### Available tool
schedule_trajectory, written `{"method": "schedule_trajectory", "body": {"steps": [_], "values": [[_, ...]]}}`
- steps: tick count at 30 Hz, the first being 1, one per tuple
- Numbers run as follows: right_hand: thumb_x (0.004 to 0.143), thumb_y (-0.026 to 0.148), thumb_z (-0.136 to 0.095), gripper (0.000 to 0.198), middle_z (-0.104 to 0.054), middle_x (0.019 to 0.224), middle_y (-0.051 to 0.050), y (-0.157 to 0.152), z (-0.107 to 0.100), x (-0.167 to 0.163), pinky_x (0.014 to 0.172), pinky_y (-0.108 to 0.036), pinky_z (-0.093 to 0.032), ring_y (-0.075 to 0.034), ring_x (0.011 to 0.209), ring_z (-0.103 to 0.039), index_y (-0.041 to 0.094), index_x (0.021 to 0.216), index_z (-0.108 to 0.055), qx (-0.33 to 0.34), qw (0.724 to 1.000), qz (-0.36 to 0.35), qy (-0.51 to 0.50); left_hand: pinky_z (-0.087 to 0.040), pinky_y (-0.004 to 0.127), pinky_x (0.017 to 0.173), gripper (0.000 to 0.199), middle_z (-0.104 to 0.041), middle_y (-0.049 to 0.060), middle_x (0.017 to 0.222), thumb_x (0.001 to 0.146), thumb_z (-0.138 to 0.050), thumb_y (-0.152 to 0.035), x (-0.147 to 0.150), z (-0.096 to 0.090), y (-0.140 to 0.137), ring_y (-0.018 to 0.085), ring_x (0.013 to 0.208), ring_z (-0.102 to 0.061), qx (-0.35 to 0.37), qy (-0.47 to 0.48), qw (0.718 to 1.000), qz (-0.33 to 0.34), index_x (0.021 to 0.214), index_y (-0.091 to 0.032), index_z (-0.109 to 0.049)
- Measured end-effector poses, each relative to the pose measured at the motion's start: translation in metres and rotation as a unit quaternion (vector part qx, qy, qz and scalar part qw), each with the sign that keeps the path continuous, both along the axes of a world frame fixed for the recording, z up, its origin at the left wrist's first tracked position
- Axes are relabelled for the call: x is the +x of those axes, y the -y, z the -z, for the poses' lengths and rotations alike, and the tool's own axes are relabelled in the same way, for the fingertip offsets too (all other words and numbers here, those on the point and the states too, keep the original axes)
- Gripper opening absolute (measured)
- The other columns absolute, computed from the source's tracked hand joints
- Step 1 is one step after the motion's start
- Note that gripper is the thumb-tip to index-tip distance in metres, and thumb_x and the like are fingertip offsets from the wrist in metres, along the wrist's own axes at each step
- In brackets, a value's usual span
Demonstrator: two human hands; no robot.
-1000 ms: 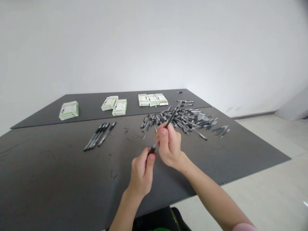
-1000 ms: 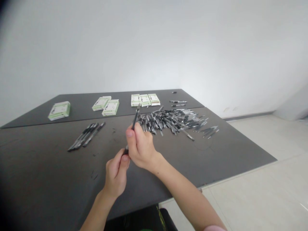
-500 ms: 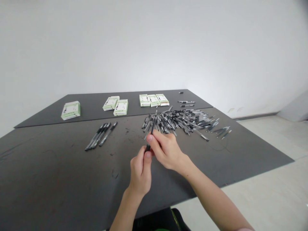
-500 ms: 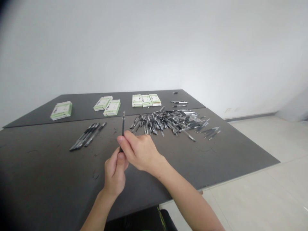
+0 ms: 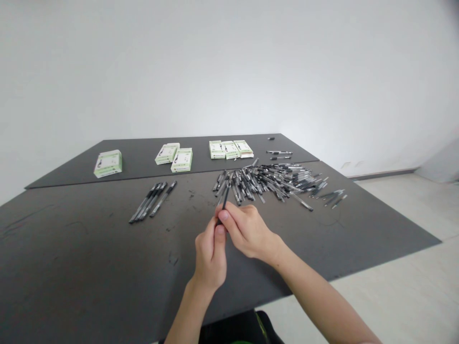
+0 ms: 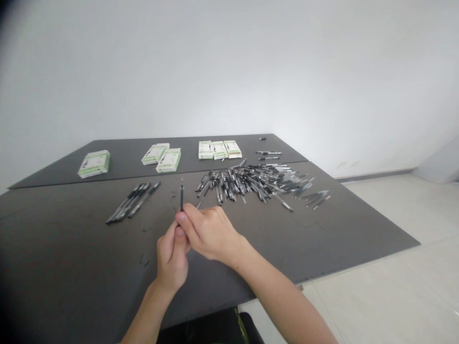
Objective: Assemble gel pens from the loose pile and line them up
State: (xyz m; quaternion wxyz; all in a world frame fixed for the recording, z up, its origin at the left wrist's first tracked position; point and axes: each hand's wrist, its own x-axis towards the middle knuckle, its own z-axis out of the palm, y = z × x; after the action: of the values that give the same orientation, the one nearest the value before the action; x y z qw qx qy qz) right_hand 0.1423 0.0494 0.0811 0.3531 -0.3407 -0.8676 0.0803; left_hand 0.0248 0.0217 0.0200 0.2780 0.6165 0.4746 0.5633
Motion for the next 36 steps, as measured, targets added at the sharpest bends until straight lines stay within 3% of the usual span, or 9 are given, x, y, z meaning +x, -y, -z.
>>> {"method": "schedule_trajectory", "body": {"steps": [8,19,27,36], "values": [[0.097,0.032,-0.02,0.035,-0.059,0.06,-0.003,0.0,0.004,-0.002,0.051,-0.024,-0.035,-0.013,0.049,-0.054,0.016,0.085,-0.049,0.023,1.0,0.006,0.01,-0.044,0.024,0.047,0.046,-0.06,0.001,0.06,0.09,-0.033,-0.048,-0.001,0.0,0.0,0.016,0.056,-0.059,0.004,-0.004,1.0,-0.01,0.113,-0.016,-0.056],[0.097,0.032,-0.017,0.043,-0.066,0.068,-0.008,-0.001,0.008,-0.003,0.056,-0.025,-0.043,-0.016,0.059,-0.062,0.01,0.099,-0.053,0.043,0.999,0.007,0.021,-0.043,0.023,0.05,0.04,-0.045,-0.005,0.048,0.091,-0.032,-0.044,-0.001,-0.002,-0.001,0.014,0.052,-0.054,0.018,-0.012,1.0,-0.002,0.106,-0.016,-0.057],[0.097,0.032,-0.017,0.043,-0.067,0.069,-0.007,-0.002,0.011,-0.003,0.059,-0.024,-0.045,-0.015,0.062,-0.064,0.01,0.102,-0.053,0.058,0.998,0.011,0.022,-0.037,0.022,0.045,0.039,-0.056,-0.002,0.059,0.092,-0.031,-0.044,0.0,-0.002,-0.001,0.012,0.05,-0.053,0.015,-0.013,1.0,-0.008,0.1,-0.016,-0.056],[0.097,0.031,-0.016,0.045,-0.068,0.07,-0.009,-0.002,0.012,-0.004,0.06,-0.025,-0.046,-0.017,0.064,-0.065,0.007,0.106,-0.053,0.052,0.998,0.012,0.026,-0.033,0.021,0.042,0.035,-0.051,-0.003,0.055,0.092,-0.032,-0.042,0.0,-0.003,-0.001,0.01,0.048,-0.048,0.021,-0.018,0.999,-0.017,0.085,-0.017,-0.055]]}}
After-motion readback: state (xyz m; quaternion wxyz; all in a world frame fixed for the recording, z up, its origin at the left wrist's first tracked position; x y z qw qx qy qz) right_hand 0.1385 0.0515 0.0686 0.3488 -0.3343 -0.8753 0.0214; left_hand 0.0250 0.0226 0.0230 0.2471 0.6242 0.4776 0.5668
